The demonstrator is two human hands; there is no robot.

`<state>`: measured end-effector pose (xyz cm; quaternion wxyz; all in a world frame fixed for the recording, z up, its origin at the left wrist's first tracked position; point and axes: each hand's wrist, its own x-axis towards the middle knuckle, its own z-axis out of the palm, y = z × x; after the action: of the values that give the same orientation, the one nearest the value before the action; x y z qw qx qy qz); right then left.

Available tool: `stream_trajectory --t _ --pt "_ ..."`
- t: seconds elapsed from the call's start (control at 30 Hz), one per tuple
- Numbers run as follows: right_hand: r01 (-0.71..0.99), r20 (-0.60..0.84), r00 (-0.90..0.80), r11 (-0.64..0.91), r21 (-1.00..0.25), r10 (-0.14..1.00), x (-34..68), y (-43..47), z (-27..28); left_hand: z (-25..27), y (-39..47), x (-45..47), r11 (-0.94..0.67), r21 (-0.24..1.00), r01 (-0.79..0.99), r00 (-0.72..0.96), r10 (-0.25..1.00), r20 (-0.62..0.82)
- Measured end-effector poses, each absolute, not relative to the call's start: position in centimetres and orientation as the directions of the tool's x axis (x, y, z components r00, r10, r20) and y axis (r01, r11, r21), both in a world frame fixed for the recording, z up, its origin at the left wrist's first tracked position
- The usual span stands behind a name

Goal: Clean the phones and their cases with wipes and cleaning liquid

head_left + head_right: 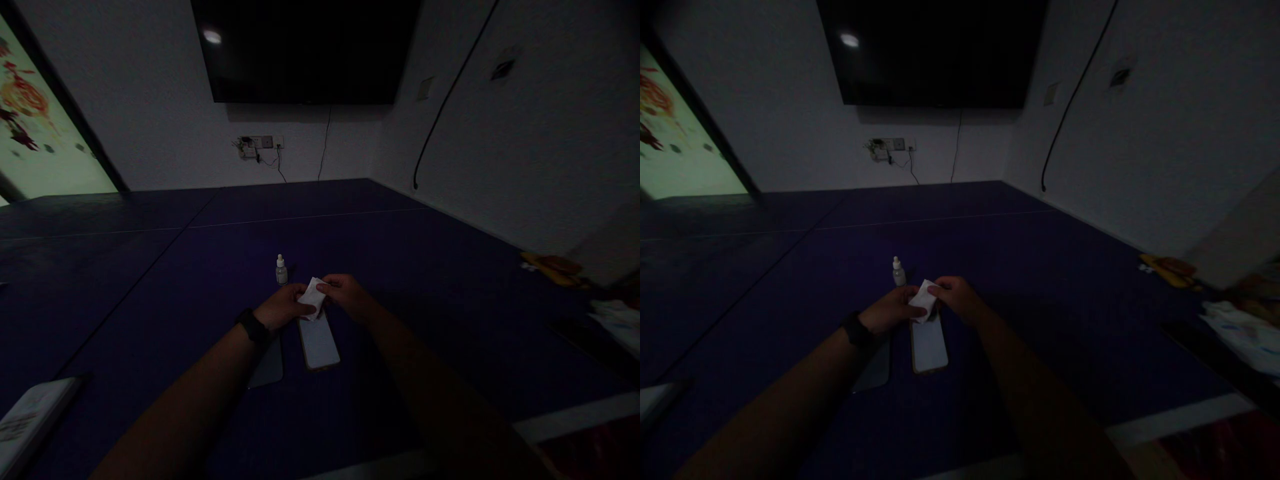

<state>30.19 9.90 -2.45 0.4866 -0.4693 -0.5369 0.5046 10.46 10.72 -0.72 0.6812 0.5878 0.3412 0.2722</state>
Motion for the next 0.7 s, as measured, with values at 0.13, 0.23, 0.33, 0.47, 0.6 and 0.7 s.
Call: stream_trajectory --t 0.13,0.23,0.33,0.47,0.6,0.7 --pt "-0.154 -0.019 -0.087 -0.032 -0.988 0.996 30.4 9.8 -2.3 -0.7 11.2 10.0 0.125 0.988 0.090 0.554 0.818 -0.154" --pt "-0.264 -0.047 -0.065 -0.063 -0.962 0.997 30.4 9.8 -2.6 -0.2 11.6 9.5 0.081 0.986 0.146 0.524 0.839 -0.146" --pt "-0.365 -0.063 0.003 -0.058 -0.929 0.998 30.5 10.2 -3.0 0.6 12.4 8.3 0.000 0.978 0.209 0.428 0.899 -0.091" --pt "-0.466 -0.082 0.110 -0.022 -0.885 0.991 30.7 11.2 -3.7 1.2 14.2 6.1 -0.178 0.950 0.258 0.079 0.983 0.163" --pt "-0.512 -0.105 0.163 -0.007 -0.859 0.981 30.4 12.2 -4.4 0.8 15.5 5.5 -0.297 0.912 0.284 -0.024 0.948 0.317" --pt "-0.523 -0.112 0.165 -0.009 -0.852 0.980 29.8 12.5 -4.6 0.5 16.1 6.3 -0.347 0.895 0.280 0.038 0.936 0.351"
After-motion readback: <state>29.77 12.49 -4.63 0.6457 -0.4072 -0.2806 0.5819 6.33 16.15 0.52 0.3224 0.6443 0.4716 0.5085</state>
